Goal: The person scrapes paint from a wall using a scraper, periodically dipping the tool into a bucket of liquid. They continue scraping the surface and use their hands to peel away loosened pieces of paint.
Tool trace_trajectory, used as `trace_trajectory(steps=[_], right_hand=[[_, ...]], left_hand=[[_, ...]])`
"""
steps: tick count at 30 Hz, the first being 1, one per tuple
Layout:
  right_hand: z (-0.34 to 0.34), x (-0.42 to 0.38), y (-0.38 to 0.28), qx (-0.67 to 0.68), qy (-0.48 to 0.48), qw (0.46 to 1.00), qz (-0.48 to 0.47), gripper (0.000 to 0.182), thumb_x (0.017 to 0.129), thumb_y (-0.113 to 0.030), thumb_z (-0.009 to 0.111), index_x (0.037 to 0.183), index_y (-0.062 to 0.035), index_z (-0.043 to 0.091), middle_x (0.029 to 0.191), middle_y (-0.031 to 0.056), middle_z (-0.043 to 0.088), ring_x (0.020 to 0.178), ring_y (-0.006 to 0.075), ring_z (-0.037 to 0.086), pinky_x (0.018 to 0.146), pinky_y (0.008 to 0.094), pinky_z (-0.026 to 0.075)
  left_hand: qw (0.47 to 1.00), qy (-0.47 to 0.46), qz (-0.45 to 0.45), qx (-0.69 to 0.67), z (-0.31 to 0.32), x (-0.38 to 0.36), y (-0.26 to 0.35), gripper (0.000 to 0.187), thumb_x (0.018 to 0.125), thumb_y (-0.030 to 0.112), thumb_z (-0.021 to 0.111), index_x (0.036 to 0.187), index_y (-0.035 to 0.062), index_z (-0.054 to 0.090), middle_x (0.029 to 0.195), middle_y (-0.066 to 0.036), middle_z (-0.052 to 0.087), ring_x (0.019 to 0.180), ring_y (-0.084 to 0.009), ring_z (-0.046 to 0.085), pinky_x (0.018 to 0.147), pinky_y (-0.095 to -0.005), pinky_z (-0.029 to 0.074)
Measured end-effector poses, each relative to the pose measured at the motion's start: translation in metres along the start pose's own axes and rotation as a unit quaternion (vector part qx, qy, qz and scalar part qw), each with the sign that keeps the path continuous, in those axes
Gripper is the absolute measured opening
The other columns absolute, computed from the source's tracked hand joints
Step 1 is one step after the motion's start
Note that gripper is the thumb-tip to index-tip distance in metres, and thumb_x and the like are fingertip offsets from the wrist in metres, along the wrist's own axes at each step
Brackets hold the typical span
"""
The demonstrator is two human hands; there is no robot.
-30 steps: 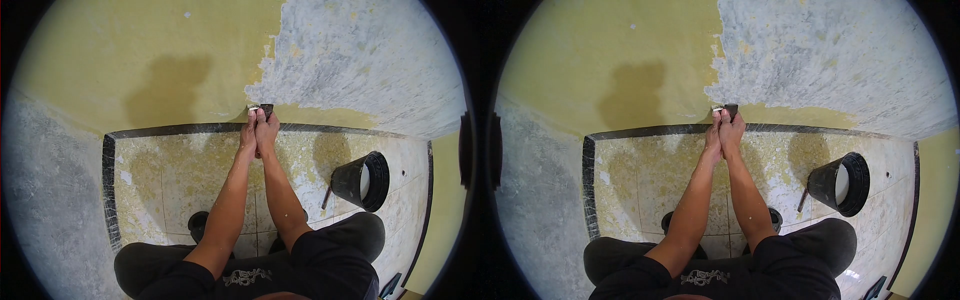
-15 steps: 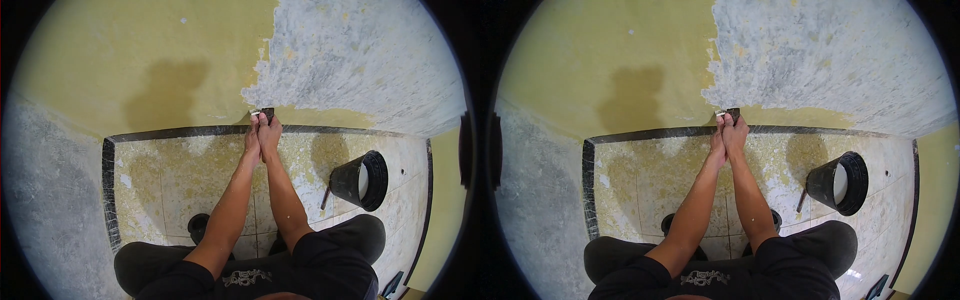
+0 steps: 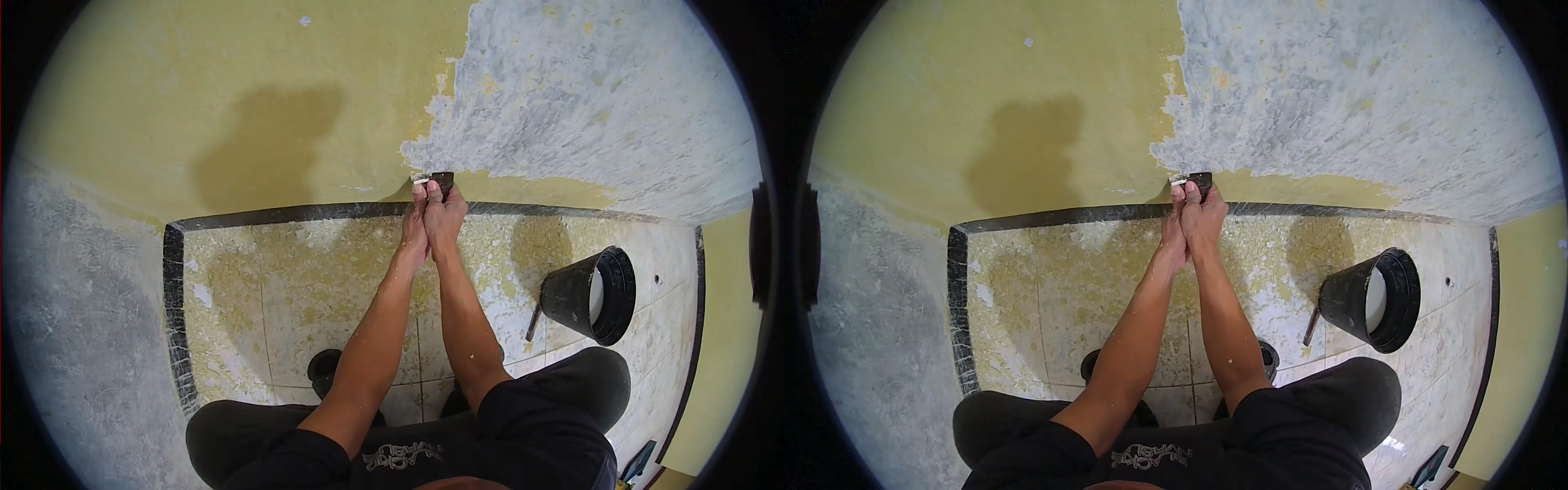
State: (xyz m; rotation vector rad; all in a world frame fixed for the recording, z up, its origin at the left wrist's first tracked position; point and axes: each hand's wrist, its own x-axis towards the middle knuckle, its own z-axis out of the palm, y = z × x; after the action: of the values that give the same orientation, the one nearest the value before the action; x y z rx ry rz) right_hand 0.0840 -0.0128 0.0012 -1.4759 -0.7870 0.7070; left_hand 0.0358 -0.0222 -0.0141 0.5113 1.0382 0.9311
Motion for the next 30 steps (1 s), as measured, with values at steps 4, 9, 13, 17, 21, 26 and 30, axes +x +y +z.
trace_trajectory(steps=[4,9,13,17,21,26,30], right_hand=[[-0.004,0.012,0.012,0.046,-0.062,0.997,-0.007,0.016,0.088,-0.012,0.058,0.084,0.0040,0.061,0.070,0.0056,0.061,0.063,0.0119,0.049,0.059,0.0297,0.043],[0.012,-0.003,-0.028,-0.043,-0.014,0.997,-0.063,0.017,0.088,-0.013,0.058,0.083,0.0030,0.061,0.068,0.0037,0.059,0.063,0.0112,0.049,0.059,0.0283,0.043],[0.022,-0.004,-0.017,0.012,-0.022,0.994,-0.107,0.017,0.088,-0.012,0.057,0.080,0.0027,0.061,0.067,0.0023,0.059,0.063,0.0109,0.050,0.058,0.0281,0.043],[0.011,-0.004,0.004,0.059,-0.026,0.998,-0.023,0.019,0.088,-0.015,0.058,0.079,0.0013,0.061,0.066,0.0001,0.057,0.063,0.0079,0.046,0.057,0.0263,0.041],[0.003,0.001,0.008,-0.019,0.005,0.999,-0.044,0.017,0.086,-0.013,0.059,0.080,0.0029,0.061,0.066,0.0034,0.059,0.062,0.0096,0.048,0.057,0.0280,0.042],[-0.001,0.001,-0.004,-0.037,0.000,0.998,-0.051,0.017,0.087,-0.012,0.059,0.081,0.0042,0.061,0.067,0.0043,0.059,0.062,0.0110,0.047,0.058,0.0288,0.042],[0.003,-0.003,-0.008,0.017,-0.018,1.000,-0.004,0.017,0.088,-0.011,0.057,0.082,0.0040,0.061,0.070,0.0034,0.060,0.063,0.0109,0.047,0.059,0.0285,0.042]], left_hand=[[1.000,0.007,0.025,0.014,0.005,0.002,0.005,0.084,0.081,0.074,0.037,0.114,-0.0004,0.056,0.102,-0.012,0.060,0.089,-0.0186,0.057,0.073,-0.0334,0.047],[0.999,0.013,0.023,-0.018,-0.007,0.002,0.012,0.082,0.081,0.074,0.039,0.108,-0.0002,0.060,0.099,-0.011,0.061,0.089,-0.0187,0.057,0.071,-0.0333,0.047],[0.999,0.016,0.041,0.011,-0.012,0.000,0.026,0.080,0.082,0.073,0.040,0.107,-0.0001,0.061,0.099,-0.011,0.061,0.089,-0.0185,0.057,0.072,-0.0334,0.047],[0.995,-0.006,0.078,0.059,-0.013,0.003,0.012,0.086,0.080,0.074,0.040,0.115,-0.0033,0.054,0.106,-0.012,0.059,0.094,-0.0188,0.057,0.077,-0.0318,0.047],[0.999,-0.025,0.022,-0.013,-0.008,0.012,-0.006,0.084,0.079,0.076,0.039,0.111,0.0002,0.057,0.104,-0.012,0.059,0.091,-0.0181,0.057,0.075,-0.0315,0.048],[0.999,-0.015,0.004,-0.051,0.006,-0.003,0.002,0.081,0.079,0.075,0.041,0.110,0.0015,0.056,0.097,-0.010,0.060,0.086,-0.0177,0.058,0.070,-0.0321,0.049],[1.000,0.006,-0.018,0.006,-0.004,-0.002,0.010,0.079,0.080,0.074,0.041,0.107,0.0013,0.057,0.093,-0.009,0.061,0.082,-0.0183,0.059,0.068,-0.0319,0.049]])
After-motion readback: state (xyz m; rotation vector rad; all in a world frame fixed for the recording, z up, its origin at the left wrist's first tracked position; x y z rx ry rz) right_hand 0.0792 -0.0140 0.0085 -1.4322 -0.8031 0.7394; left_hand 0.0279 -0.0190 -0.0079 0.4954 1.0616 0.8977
